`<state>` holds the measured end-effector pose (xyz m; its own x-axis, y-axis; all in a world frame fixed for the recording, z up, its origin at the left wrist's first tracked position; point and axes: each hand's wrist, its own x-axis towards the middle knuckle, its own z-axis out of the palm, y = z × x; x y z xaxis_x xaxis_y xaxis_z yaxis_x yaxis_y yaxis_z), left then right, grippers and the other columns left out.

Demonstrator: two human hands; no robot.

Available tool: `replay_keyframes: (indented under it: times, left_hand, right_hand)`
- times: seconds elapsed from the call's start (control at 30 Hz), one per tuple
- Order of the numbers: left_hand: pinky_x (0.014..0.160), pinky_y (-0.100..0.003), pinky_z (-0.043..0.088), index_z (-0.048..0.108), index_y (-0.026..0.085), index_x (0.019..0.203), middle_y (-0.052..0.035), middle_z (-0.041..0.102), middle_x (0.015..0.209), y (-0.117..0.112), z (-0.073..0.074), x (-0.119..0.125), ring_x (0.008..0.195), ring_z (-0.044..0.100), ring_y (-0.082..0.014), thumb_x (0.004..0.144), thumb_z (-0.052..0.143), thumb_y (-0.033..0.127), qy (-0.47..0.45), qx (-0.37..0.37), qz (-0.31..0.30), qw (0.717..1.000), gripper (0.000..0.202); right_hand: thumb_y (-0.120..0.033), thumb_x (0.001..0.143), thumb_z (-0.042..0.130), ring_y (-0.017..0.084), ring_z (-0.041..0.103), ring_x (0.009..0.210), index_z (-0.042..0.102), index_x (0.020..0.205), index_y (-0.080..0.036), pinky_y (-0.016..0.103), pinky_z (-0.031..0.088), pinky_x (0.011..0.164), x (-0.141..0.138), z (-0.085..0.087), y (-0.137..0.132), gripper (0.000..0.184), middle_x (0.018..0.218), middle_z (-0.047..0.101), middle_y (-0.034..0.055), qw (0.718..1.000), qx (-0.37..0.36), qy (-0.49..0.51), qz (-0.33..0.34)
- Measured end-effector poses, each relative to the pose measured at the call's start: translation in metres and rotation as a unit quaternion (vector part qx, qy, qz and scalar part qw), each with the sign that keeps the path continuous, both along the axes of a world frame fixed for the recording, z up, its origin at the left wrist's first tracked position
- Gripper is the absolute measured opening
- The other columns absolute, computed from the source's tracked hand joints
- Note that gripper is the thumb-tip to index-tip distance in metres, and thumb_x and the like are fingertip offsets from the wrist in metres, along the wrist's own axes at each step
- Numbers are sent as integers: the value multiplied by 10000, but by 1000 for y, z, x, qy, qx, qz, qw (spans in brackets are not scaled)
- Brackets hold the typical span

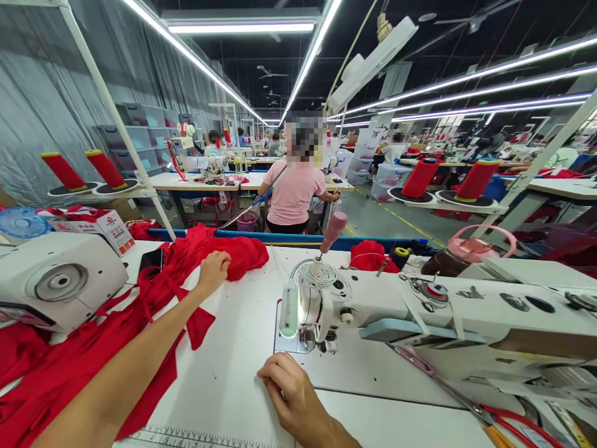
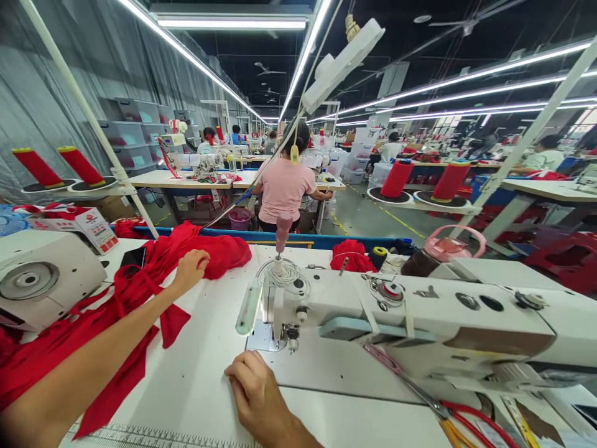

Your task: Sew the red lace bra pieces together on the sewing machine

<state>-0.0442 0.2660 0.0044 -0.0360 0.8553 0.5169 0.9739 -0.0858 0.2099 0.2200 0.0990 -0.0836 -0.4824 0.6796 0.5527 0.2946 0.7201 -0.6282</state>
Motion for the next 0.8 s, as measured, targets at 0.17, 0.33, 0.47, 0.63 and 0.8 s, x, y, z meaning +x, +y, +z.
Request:
replay_keyframes:
  times: [0.17, 0.33, 0.47, 0.63, 0.8]
  left_hand:
    - [844, -394, 543, 570, 144, 1203, -77, 634, 1114, -1, 69, -10, 963, 640, -198, 1003, 522, 367, -32, 94, 63, 993, 303]
    - [982, -426, 394, 541, 80, 1121, -96, 617, 1099, -43, 67, 23, 1095, 566, -243, 1033, 314, 256, 15, 104, -60, 993, 301]
    - [825, -352, 422, 583, 203, 902, -21, 687, 865, -102, -16, 58, 831, 628, -205, 975, 427, 276, 82, -22, -258, 962, 188]
    - [807, -404, 398, 578, 206, 1011, -71, 708, 900, -158, -81, 68, 836, 635, -257, 1002, 421, 245, 129, -11, -285, 950, 162]
    - [824, -428, 411, 575, 174, 1010, -94, 713, 881, -163, -72, 70, 827, 646, -272, 995, 486, 229, 156, 61, -284, 944, 106]
  right_hand:
    - [-25, 895, 478, 181, 590, 843, 598, 980, -226, 291, 503, 725, 1, -3, 4, 249, 909, 632, 35, 1000, 2, -15, -7]
    - [-51, 883, 570, 162, 600, 844, 626, 950, -201, 277, 500, 780, 1, -4, 13, 174, 904, 641, 33, 995, 51, -86, 0]
    - [-117, 918, 608, 129, 594, 901, 638, 958, -216, 229, 466, 840, 9, -1, 16, 111, 962, 647, 10, 993, 28, -111, -12]
    - [-205, 973, 542, 183, 557, 865, 655, 919, -194, 289, 439, 789, 47, 11, 4, 126, 951, 629, 45, 967, 56, -236, -81]
    - [-82, 961, 459, 223, 546, 875, 659, 951, -127, 335, 420, 765, 107, 22, 15, 205, 944, 627, 110, 937, 0, -248, -246]
